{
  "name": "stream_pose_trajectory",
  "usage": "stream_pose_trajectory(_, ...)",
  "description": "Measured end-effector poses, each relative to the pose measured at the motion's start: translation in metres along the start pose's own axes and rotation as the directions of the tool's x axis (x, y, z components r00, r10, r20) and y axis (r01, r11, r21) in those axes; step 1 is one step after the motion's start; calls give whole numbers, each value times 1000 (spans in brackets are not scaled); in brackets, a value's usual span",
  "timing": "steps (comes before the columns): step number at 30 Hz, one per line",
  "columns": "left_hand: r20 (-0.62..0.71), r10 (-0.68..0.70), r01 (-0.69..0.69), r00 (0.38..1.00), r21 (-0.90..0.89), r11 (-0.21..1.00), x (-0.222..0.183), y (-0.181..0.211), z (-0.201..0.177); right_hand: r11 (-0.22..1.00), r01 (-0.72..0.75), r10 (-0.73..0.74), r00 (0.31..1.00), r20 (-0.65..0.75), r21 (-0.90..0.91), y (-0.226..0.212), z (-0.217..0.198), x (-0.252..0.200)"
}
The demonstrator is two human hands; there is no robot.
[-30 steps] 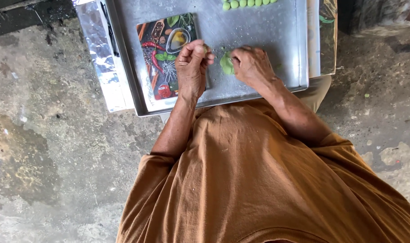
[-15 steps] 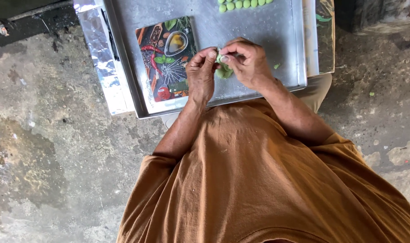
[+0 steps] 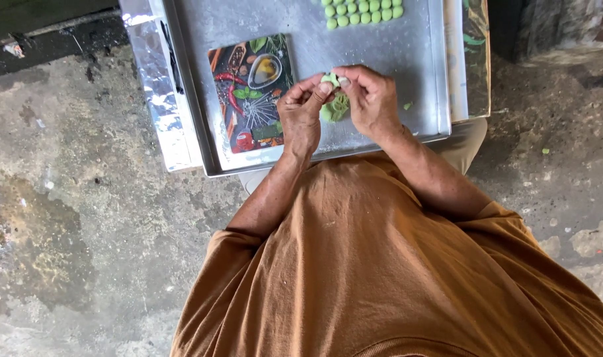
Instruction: Shaping small pieces of green dough into balls by rolling them between palms and arranging them on a metal tray.
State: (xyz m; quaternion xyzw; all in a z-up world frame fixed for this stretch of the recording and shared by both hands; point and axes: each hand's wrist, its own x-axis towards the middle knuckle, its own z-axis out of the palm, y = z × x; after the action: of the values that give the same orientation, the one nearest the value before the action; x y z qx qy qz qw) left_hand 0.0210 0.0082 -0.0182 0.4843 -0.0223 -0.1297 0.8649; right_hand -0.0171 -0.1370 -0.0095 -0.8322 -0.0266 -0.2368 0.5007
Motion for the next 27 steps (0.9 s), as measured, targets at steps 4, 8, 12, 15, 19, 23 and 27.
stream_pose_trajectory(4, -34, 32, -31, 999, 36, 999, -4, 7, 12, 988, 153, -153, 988, -6, 3, 1, 1, 2)
stream_pose_trajectory(8, 16, 50, -49, 999, -54, 997, -7, -3, 13, 979, 199, -200, 979, -32, -50, -15, -5, 4)
stream_pose_trajectory(12, 90, 58, -69, 994, 115, 991, -3, 6, 1, 980, 197, -198, 980, -13, -20, 0, -8, 6)
stream_pose_trajectory(15, 186, 159, -214, 970, 325, 921, 4, 20, 0, 987, 146, -146, 989, 5, 74, -9, -11, 8)
stream_pose_trajectory(19, 232, 195, -254, 953, 263, 931, 10, 24, 5, 966, -95, 82, 995, 63, 240, -27, -10, 4)
stream_pose_trajectory(23, 225, 217, -275, 950, 273, 922, 11, 27, 10, 869, -249, 234, 968, 88, 428, -25, -9, 4)
stream_pose_trajectory(27, 317, 302, -415, 899, 394, 820, 17, 21, -1, 538, -442, 466, 865, 184, 717, 2, 0, -15)
